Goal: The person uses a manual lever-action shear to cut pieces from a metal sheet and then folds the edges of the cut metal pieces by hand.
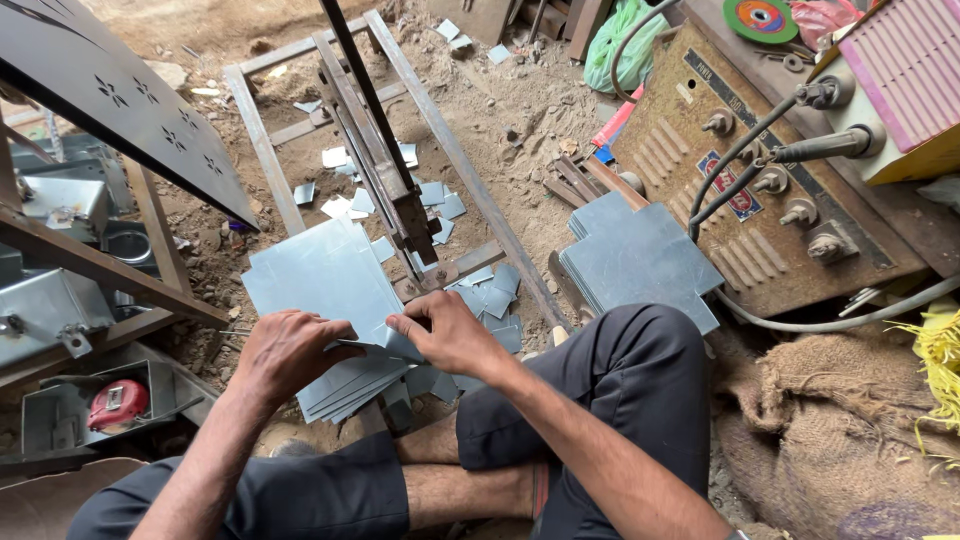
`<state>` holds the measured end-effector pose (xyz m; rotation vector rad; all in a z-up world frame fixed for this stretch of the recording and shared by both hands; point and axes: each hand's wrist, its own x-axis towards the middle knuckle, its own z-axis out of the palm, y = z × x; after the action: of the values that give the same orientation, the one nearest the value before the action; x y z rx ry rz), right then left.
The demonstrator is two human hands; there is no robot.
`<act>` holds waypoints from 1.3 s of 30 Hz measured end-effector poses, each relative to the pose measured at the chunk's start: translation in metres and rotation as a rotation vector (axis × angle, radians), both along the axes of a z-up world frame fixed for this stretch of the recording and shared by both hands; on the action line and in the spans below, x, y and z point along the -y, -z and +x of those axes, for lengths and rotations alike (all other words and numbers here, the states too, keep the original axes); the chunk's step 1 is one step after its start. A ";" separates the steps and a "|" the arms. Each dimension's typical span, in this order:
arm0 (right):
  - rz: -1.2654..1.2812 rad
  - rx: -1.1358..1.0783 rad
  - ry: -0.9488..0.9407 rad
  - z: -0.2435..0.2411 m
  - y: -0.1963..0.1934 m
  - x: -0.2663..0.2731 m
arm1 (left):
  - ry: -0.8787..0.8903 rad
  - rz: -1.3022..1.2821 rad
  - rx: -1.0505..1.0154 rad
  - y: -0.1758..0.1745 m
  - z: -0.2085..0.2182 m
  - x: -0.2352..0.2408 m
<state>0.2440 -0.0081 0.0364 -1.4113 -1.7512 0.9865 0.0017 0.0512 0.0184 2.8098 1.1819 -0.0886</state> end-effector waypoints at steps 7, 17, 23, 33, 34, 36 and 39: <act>-0.649 -0.373 -0.040 0.011 0.087 -0.035 | 0.057 0.109 0.006 0.021 -0.008 -0.002; -0.499 -0.307 -0.155 0.013 0.051 -0.020 | -0.017 0.022 -0.059 -0.005 0.001 -0.003; -0.062 0.193 -0.050 0.000 0.015 0.002 | -0.034 -0.087 -0.111 -0.006 0.002 -0.006; 0.372 0.188 -0.058 -0.010 0.011 0.017 | 0.077 -0.025 0.029 0.005 -0.005 -0.005; 0.311 0.136 -0.018 -0.011 0.010 0.016 | 0.060 -0.002 0.009 0.005 -0.006 -0.002; 0.248 0.080 0.022 -0.012 0.010 0.009 | 0.042 0.019 -0.014 0.004 -0.007 0.000; -0.078 0.127 0.026 -0.003 0.022 -0.005 | 0.051 0.102 0.052 0.003 -0.004 0.003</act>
<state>0.2410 -0.0028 0.0144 -1.5733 -1.7978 0.9798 -0.0027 0.0485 0.0151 2.9111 1.1355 0.0430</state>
